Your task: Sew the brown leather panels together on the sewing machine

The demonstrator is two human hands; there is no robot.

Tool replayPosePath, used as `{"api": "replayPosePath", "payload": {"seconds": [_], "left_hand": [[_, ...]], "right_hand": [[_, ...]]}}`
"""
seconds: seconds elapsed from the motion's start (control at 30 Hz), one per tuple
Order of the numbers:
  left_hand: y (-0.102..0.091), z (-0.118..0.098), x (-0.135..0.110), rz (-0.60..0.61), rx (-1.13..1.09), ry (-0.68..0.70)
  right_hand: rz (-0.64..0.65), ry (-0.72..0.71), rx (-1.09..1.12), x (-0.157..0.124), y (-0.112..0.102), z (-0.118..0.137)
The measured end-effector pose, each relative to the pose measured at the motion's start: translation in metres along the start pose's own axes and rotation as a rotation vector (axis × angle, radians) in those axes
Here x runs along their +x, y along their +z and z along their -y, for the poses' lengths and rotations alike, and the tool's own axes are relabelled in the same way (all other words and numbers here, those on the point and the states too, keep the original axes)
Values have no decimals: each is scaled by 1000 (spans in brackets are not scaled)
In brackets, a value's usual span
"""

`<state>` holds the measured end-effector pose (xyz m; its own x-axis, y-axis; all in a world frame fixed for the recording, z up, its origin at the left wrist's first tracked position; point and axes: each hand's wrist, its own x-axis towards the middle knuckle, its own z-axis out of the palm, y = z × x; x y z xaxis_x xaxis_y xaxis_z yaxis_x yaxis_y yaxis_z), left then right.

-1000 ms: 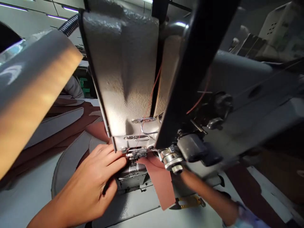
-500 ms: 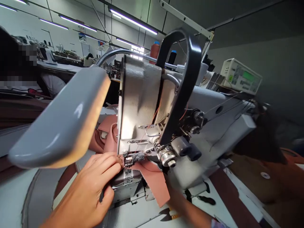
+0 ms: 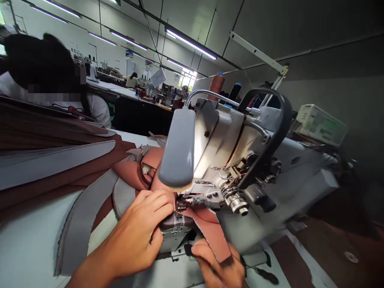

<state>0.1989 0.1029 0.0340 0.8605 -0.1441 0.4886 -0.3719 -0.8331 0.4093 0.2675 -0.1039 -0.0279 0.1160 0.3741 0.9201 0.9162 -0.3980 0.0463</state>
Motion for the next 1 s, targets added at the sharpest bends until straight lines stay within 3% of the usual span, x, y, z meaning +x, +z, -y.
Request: {"api": "replayPosePath", "payload": {"seconds": [0.1,0.27,0.77,1.0], "left_hand": [[-2,-1,0,8,13,3],[-3,0,1,6,37,24],[-3,2,1,62,29,9],[-6,3,2,0,119,33]], "right_hand": [[-73,-40,166,21,10,13],[45,29,119,44,21,15],[106,-9,99,37,20,13],[99,27,95,35,22,15]]}}
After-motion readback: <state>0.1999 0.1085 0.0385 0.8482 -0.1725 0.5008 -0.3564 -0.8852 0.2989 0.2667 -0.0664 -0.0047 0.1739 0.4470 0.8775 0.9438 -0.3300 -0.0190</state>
